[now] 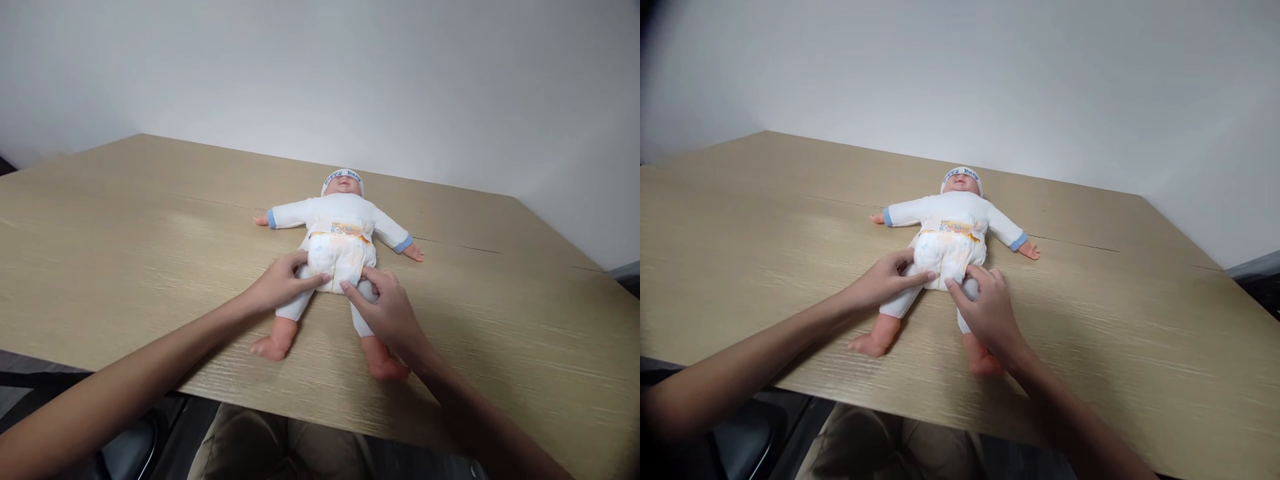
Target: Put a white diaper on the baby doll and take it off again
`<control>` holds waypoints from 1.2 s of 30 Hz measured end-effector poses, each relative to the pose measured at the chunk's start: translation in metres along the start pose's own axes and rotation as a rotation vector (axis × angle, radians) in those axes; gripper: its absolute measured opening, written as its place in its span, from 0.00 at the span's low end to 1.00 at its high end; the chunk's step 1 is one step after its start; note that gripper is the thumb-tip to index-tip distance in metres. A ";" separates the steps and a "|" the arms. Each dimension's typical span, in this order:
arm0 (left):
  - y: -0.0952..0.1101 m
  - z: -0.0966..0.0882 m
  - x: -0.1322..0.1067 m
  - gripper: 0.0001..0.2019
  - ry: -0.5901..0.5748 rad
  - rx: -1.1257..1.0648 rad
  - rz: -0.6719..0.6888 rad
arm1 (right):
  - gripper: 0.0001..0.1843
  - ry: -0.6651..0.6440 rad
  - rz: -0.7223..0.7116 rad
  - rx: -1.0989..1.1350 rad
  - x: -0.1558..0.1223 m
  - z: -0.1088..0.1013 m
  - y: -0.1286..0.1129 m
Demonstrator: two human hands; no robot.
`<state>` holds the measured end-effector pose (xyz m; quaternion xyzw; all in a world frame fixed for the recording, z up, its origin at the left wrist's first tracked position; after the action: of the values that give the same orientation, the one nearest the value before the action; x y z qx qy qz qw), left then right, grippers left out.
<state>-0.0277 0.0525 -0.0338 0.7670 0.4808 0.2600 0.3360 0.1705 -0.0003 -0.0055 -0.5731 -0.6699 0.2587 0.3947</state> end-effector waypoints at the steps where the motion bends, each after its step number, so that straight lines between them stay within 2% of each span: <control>1: -0.001 0.001 0.001 0.21 -0.006 -0.027 -0.008 | 0.15 0.004 0.003 0.005 0.000 0.000 0.000; 7: 0.001 0.010 -0.002 0.21 -0.128 -0.425 -0.056 | 0.18 -0.020 0.057 0.118 0.003 -0.003 0.011; 10: -0.001 0.013 -0.004 0.23 -0.143 -0.558 -0.090 | 0.20 -0.023 0.077 0.165 0.003 -0.003 0.016; 17: -0.017 0.013 -0.004 0.21 -0.073 -0.632 -0.171 | 0.21 0.000 0.083 0.223 0.003 -0.005 0.019; 21: -0.020 0.011 -0.003 0.20 -0.066 -0.688 -0.173 | 0.19 0.049 0.062 0.156 0.001 -0.010 0.016; 25: -0.019 0.009 -0.002 0.20 -0.053 -0.661 -0.127 | 0.17 0.074 0.001 0.090 -0.005 -0.011 0.008; 29: -0.015 0.004 -0.007 0.19 -0.054 -0.613 -0.100 | 0.24 0.044 0.015 0.117 -0.021 -0.014 0.006; 31: -0.012 -0.004 -0.013 0.21 -0.049 -0.541 -0.095 | 0.28 0.016 0.061 0.145 -0.032 -0.020 0.008; 34: -0.011 -0.023 -0.019 0.24 -0.045 -0.342 -0.100 | 0.26 -0.032 0.122 0.184 -0.042 -0.033 0.011; 36: -0.013 -0.041 -0.015 0.23 -0.001 -0.186 -0.071 | 0.24 0.019 0.124 0.194 -0.037 -0.050 0.018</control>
<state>-0.0710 0.0538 -0.0185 0.7152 0.4814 0.2908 0.4150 0.2228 -0.0374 -0.0006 -0.5751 -0.6012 0.3409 0.4378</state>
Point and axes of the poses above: each hand's wrist, its own x-axis towards the middle knuckle, its own z-axis out of the palm, y = z × x, the point moved 9 cm from there along x, towards the middle knuckle, and after that the axes turned 13 degrees about x, right-handed, at the moved point
